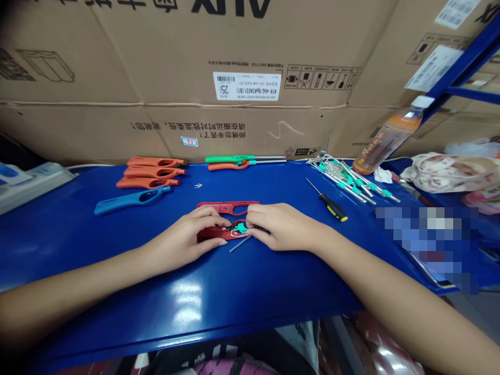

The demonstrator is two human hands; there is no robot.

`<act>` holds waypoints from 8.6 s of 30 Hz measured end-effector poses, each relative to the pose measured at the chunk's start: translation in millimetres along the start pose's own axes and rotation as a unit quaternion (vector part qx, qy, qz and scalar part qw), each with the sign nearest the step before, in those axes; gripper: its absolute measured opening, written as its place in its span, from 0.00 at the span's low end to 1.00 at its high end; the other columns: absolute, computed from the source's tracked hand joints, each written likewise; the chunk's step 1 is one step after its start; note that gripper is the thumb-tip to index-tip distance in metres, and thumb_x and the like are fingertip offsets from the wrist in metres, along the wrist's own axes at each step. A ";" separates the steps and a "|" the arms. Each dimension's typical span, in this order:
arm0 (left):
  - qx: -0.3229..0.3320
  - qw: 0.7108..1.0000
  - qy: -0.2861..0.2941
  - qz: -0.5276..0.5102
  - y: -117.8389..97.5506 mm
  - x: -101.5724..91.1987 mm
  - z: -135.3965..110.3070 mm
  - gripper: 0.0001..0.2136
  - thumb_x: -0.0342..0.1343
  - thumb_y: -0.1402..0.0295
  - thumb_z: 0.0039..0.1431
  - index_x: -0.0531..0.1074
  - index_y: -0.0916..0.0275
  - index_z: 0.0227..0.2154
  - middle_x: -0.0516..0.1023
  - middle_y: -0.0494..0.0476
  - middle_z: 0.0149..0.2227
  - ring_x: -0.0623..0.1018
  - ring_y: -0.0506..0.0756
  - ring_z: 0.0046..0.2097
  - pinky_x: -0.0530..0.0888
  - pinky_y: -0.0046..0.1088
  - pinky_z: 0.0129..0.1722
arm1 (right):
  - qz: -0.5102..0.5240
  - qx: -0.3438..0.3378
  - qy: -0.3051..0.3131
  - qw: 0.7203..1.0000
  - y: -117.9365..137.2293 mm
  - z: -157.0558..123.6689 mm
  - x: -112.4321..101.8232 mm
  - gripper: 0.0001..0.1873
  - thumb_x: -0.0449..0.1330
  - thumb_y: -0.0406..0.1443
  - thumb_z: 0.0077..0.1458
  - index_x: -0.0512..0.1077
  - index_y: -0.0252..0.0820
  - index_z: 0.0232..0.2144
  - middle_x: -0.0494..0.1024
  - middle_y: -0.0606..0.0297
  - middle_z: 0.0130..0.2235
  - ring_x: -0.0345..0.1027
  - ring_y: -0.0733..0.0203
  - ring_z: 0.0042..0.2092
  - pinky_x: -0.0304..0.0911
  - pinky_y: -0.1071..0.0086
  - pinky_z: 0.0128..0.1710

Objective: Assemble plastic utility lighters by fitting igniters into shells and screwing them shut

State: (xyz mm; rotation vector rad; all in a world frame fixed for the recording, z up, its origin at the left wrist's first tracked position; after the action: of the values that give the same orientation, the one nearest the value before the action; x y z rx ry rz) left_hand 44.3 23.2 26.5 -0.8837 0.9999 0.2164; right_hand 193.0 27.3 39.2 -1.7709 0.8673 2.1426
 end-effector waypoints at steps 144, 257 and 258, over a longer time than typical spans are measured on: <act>-0.022 0.973 -0.094 -0.212 -19.5 -9.8 25.7 0.20 0.60 0.61 0.63 0.74 0.63 0.56 0.80 0.61 0.53 0.81 0.59 0.51 0.77 0.37 0.55 | 0.358 0.094 -0.292 0.882 -19.9 1.9 -40.9 0.12 0.69 0.41 0.52 0.72 0.41 0.33 0.74 0.65 0.35 0.72 0.63 0.35 0.71 0.69 0.33; 0.022 0.984 -0.133 -0.119 -1.4 -11.4 4.3 0.12 0.60 0.68 0.64 0.81 0.63 0.47 0.84 0.60 0.46 0.84 0.58 0.45 0.81 0.29 0.41 | 0.323 0.119 -0.171 0.923 -28.0 -0.4 7.6 0.13 0.59 0.41 0.62 0.76 0.37 0.32 0.73 0.63 0.31 0.61 0.65 0.29 0.57 0.69 0.29; 0.025 0.984 -0.136 -0.114 -2.4 -11.9 4.1 0.12 0.60 0.68 0.64 0.81 0.63 0.47 0.84 0.60 0.46 0.84 0.58 0.45 0.81 0.29 0.41 | 0.326 0.119 -0.173 0.922 -28.1 -0.6 7.7 0.13 0.59 0.41 0.62 0.76 0.37 0.32 0.73 0.63 0.31 0.61 0.65 0.29 0.57 0.69 0.29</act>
State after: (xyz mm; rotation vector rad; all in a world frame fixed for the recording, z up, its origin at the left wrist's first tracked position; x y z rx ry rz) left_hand 41.6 27.2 38.3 -0.8881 0.6415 0.1128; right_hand 206.3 48.0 23.5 -1.0133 1.6968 2.4663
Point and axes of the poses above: each hand's wrist, its own z-axis towards the middle knuckle, its own x-axis out of the palm, y = z × x, the point moved 8 cm from there along z, towards the middle knuckle
